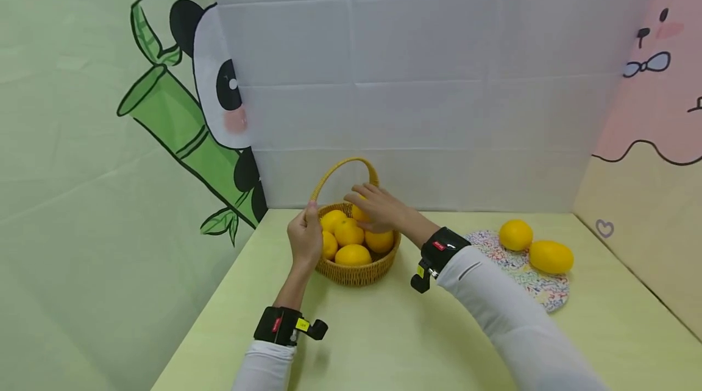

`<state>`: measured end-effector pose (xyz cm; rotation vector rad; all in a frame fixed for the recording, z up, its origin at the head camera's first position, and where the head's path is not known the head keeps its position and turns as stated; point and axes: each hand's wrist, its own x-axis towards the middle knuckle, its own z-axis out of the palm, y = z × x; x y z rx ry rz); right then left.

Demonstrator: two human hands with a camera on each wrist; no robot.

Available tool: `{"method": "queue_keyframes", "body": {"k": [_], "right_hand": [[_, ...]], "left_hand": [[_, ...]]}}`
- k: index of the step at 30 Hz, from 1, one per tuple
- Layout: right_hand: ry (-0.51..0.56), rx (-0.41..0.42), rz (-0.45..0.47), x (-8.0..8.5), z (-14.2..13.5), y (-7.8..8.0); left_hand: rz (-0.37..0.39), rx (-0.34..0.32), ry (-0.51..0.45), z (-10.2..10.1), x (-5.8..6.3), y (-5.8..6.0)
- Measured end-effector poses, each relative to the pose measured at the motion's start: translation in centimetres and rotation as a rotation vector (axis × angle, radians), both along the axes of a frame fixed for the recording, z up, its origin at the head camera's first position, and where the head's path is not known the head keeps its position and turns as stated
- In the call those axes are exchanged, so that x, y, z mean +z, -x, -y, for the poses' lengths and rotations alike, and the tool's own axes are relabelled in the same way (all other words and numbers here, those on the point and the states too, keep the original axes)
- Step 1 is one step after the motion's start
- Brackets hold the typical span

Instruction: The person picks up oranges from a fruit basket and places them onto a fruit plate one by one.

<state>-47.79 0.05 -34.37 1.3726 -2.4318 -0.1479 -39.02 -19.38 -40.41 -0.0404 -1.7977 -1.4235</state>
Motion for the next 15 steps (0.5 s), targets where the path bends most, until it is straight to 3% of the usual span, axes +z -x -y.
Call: {"method": "queue_keyframes", "body": {"k": [10,15], "right_hand": [[-0.138,-0.137,0.036,0.8,2.7,0.4],[-0.134,-0.186,0.1,0.4,3.1,0.7]], "left_hand": [[0.001,-0.001,-0.013,0.2,0.1,-0.1],[0.015,-0.011,-0.012,0.2,0.0,0.0]]}}
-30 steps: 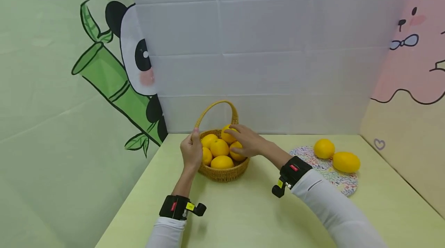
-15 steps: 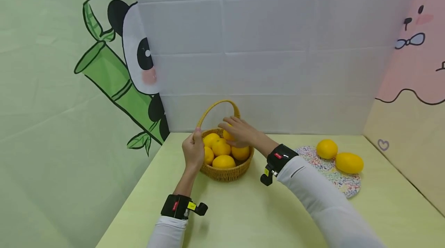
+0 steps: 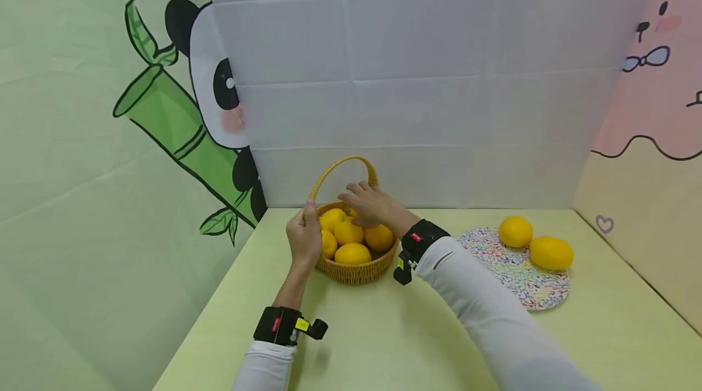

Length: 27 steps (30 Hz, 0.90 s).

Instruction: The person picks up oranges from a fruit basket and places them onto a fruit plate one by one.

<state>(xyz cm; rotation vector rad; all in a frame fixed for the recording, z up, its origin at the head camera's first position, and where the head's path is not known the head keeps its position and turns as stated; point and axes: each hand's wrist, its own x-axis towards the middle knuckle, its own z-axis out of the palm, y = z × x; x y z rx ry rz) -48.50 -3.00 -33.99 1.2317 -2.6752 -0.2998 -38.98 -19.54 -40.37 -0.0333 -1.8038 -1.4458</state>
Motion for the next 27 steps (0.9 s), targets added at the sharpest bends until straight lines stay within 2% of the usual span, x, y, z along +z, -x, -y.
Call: {"method": "queue_keyframes", "body": {"k": [3,6,18,27], "right_hand": [[0.023,-0.013,0.048,-0.4,-0.1,0.2],[0.002,-0.026,0.053,-0.9,-0.2,0.5],[-0.083,-0.005,-0.088,-2.0,-0.7,0.5],[-0.038,0.017,-0.128,-2.4,-0.8,0.6]], "left_hand": [[0.009,0.006,0.002,0.0,-0.1,0.0],[0.013,0.016,0.006,0.0,-0.2,0.0],[-0.013,0.023,0.002,0.1,-0.3,0.1],[-0.021,0.011,-0.006,0.0,0.0,0.1]]}}
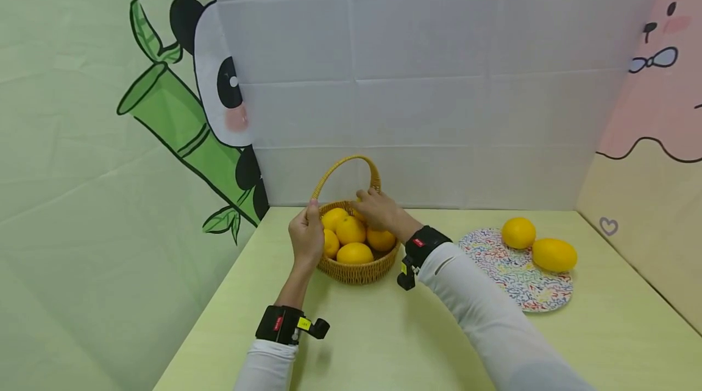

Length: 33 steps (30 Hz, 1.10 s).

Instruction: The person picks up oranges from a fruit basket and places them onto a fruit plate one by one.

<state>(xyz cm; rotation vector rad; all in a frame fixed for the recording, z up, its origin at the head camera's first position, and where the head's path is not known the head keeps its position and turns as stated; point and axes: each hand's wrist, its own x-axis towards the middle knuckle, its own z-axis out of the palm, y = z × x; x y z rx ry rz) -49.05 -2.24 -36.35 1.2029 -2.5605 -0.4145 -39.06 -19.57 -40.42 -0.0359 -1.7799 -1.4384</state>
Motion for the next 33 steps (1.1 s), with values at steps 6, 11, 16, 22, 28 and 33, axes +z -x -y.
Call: {"method": "queue_keyframes", "body": {"k": [6,11,16,22,28,33], "right_hand": [[0.045,0.032,0.002,-0.3,-0.4,0.3],[0.064,0.04,-0.003,-0.5,-0.7,0.5],[0.099,0.066,0.002,-0.4,-1.3,0.2],[0.139,0.096,0.023,-0.3,-2.2,-0.3],[0.226,0.131,0.047,-0.3,-3.4,-0.9],[0.314,0.158,0.095,-0.1,-4.7,-1.7]], "left_hand": [[-0.003,0.009,-0.005,-0.3,0.2,-0.2],[0.004,0.008,0.006,-0.3,0.2,-0.2],[0.009,0.004,0.017,-0.1,0.0,0.0],[0.006,0.016,0.008,-0.1,0.0,0.1],[-0.01,0.023,0.003,-0.1,0.1,0.0],[-0.005,0.014,0.016,0.0,0.1,0.0]]}}
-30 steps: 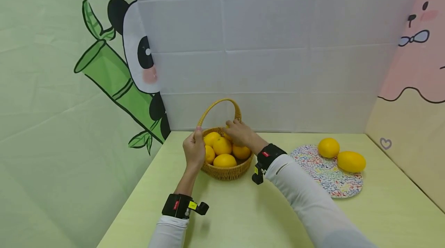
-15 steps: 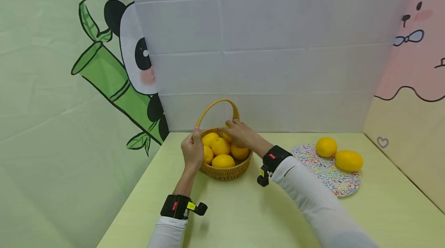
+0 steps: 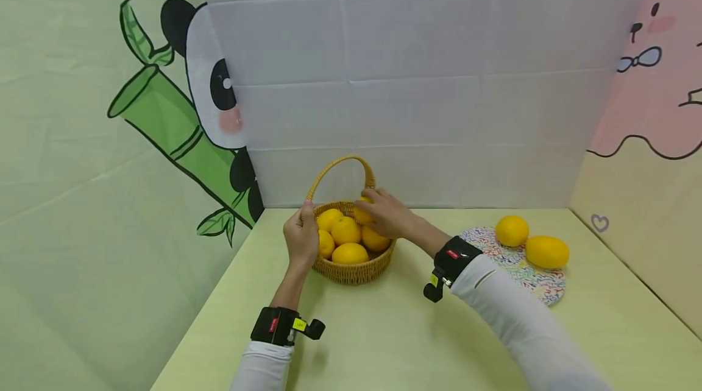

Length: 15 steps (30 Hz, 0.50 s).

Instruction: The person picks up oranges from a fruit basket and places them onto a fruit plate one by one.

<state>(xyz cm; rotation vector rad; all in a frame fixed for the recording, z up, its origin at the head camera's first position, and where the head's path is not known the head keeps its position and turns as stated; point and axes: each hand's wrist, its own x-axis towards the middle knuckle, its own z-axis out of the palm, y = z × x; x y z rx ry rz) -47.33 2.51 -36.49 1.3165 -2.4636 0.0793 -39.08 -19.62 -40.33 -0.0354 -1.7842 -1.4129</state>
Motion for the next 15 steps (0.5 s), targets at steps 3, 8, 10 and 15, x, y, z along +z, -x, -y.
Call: {"method": "queue_keyframes", "body": {"k": [3,8,10,15], "right_hand": [[0.051,0.023,0.01,0.1,-0.8,-0.6],[0.136,0.042,0.049,0.3,-1.6,-2.7],[0.168,0.054,0.059,0.4,-1.9,-3.5],[0.246,0.102,0.048,0.3,-2.5,-5.5]], "left_hand": [[0.0,0.0,0.01,0.2,-0.1,0.0],[-0.003,-0.016,0.02,1.0,-0.1,-0.4],[0.0,-0.023,0.02,1.3,-0.1,-0.6],[0.0,-0.053,0.02,1.9,-0.1,-1.1]]}}
